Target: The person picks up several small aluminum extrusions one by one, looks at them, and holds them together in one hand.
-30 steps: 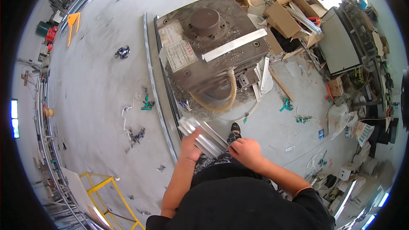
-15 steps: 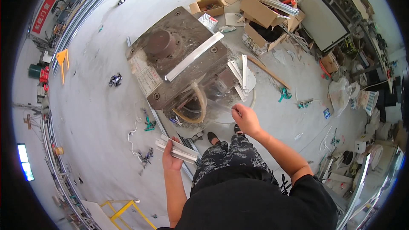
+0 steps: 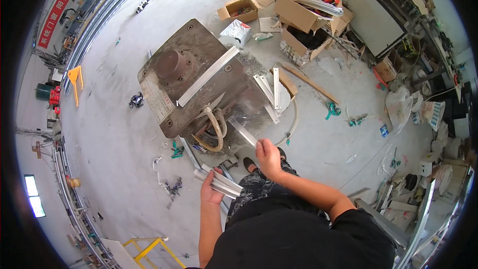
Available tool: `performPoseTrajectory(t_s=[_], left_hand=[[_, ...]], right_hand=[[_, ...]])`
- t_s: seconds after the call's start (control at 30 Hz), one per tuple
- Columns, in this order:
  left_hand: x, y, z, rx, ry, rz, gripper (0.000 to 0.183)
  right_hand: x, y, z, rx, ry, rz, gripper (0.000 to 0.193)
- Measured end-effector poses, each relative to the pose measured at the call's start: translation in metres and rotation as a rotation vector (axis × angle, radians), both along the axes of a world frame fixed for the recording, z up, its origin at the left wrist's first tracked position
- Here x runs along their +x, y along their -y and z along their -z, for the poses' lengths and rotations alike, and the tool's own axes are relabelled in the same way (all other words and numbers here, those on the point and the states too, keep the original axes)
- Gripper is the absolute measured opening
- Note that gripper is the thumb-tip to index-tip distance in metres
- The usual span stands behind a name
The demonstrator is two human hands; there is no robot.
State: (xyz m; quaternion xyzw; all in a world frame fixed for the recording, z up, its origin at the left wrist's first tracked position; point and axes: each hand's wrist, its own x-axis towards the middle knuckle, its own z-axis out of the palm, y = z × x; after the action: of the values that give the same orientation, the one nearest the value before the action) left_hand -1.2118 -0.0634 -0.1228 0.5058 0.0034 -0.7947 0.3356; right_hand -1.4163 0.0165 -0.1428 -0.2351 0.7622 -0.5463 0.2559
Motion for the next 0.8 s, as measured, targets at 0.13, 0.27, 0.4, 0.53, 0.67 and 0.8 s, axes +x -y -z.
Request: performPoseTrajectory(t_s=[0.13,0.27,0.4,0.53,0.67,0.8], left_hand=[[-0.014,-0.016,0.005,0.018,0.022,0.037,0.019],[-0.023,-0.034,0.009,0.051,0.054,0.018,0.021],[-0.022,-0.048,0.015,0.078,0.053,-0.008,0.022],[-0.023,-0.057,0.016,0.090,0.093,-0.045,0.024],[-0.017,-0.063,0.012,0.092,0.057,-0.055,0.025],[-0.011,-0.060,0.011,0.098,0.115,-0.093,0.024]], right_hand=[[0.019,0.007,-0.012,-0.012,0.132,-0.022,0.013],[0.012,0.008,-0.012,0.005,-0.042,-0.147,0.013],[-0.018,0.015,-0.011,-0.002,-0.120,-0.204,0.012],[-0.020,0.026,-0.012,-0.036,0.016,-0.250,0.013],[-0.022,0.030,-0.007,0.003,0.086,-0.284,0.014],[-0.029,0.030,-0.009,0.018,0.268,-0.330,0.016]])
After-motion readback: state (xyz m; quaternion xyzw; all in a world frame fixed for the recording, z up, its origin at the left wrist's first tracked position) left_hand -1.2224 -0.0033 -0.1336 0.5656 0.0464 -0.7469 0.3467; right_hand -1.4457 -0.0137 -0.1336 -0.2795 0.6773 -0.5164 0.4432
